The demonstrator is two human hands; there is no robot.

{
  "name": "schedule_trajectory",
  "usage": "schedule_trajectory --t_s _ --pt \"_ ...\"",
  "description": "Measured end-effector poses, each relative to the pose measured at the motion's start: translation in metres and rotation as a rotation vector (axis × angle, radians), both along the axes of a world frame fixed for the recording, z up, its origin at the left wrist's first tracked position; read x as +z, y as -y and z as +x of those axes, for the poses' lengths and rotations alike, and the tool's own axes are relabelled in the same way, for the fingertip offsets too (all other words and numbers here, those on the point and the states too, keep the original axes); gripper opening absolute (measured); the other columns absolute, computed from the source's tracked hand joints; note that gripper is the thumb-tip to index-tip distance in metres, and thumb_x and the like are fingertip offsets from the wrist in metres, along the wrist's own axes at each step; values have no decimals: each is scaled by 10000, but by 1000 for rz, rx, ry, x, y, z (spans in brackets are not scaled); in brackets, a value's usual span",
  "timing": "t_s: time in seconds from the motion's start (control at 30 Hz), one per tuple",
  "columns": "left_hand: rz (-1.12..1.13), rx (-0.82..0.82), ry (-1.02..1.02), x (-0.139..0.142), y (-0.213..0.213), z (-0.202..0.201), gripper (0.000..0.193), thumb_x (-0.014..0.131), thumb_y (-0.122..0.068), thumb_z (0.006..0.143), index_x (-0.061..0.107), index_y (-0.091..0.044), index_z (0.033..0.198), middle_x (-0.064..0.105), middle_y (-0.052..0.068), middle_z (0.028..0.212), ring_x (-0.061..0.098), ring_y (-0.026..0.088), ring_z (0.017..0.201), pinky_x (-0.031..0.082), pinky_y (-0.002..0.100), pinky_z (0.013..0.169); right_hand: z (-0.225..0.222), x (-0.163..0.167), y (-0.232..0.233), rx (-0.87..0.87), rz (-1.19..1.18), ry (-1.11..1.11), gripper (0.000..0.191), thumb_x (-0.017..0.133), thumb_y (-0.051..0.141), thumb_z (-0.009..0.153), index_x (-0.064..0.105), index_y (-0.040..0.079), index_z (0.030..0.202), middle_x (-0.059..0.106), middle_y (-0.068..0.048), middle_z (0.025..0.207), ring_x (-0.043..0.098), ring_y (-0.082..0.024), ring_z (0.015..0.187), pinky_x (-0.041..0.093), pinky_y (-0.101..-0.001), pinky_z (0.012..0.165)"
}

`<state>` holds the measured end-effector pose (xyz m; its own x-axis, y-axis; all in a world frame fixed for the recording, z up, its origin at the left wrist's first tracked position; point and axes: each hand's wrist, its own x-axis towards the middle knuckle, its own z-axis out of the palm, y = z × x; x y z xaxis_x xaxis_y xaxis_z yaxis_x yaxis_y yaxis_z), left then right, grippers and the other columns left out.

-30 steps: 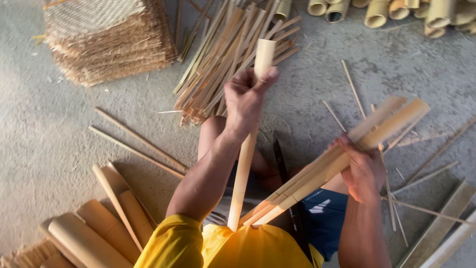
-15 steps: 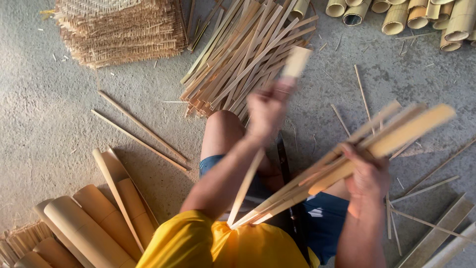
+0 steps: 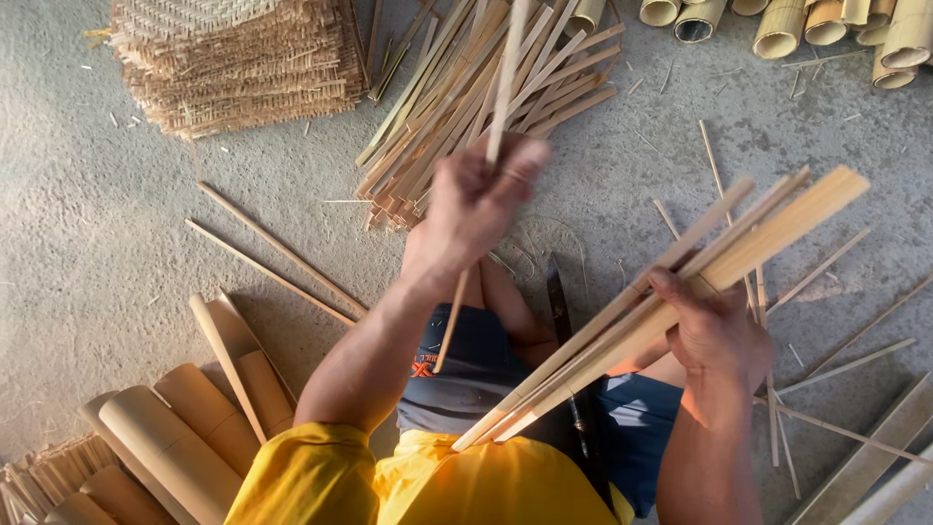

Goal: The person sits on the floor and splits bamboo poles into thin strips using a knife, then trims the nodes off the strips and places finished strips onto a growing pile beside them.

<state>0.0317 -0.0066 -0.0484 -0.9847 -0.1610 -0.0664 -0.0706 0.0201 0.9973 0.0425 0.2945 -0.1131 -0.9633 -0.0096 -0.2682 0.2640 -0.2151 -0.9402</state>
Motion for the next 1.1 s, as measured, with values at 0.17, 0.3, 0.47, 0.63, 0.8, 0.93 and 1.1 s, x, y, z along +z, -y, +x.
schedule_trajectory --t_s 0.17,0.3,0.47,0.63,0.8,0.93,1.1 --pt "117 -303 -14 -25 -71 -3 562 818 -391 845 723 29 1206 765 93 957 729 156 863 626 325 752 -7 25 37 294 334 -368 251 794 41 890 680 -4 1110 717 -60 952 662 -143 859 549 -297 758" --pt "289 -327 87 -48 -76 -3 483 768 -364 935 779 67 1152 801 119 951 728 144 850 616 307 761 -10 33 39 428 399 -406 183 795 98 914 742 -3 1057 749 -36 926 667 -86 844 543 -259 743" --pt "295 -249 85 -30 -47 -13 474 625 -429 1022 667 18 1173 767 112 951 719 120 793 616 299 711 2 7 46 218 474 -368 178 724 168 977 664 3 1006 650 -11 782 579 -77 694 473 -244 619" --pt "127 -266 109 -3 -40 -27 489 737 -403 960 692 1 1232 699 191 891 607 205 641 514 383 538 21 -16 76 5 449 -414 387 449 315 1153 559 18 932 500 10 686 461 -108 560 385 -294 485" --pt "-43 -326 69 -7 -64 -40 448 829 -388 805 758 -4 1026 788 98 809 729 143 680 605 311 644 26 -15 98 61 545 -573 439 392 292 1171 583 -3 909 536 -45 676 503 -152 597 412 -342 558" --pt "-97 -337 41 -1 -63 -30 359 807 -329 838 769 -2 982 779 70 776 732 127 687 608 319 662 31 -29 94 36 628 -624 421 428 282 1147 569 2 865 551 -63 647 545 -151 547 419 -345 527" --pt "440 -93 222 21 2 -8 388 532 -339 978 768 -30 995 814 34 831 759 95 707 648 258 660 33 -59 30 -215 209 -410 329 496 239 1130 520 94 835 497 10 654 480 -79 542 410 -268 484"
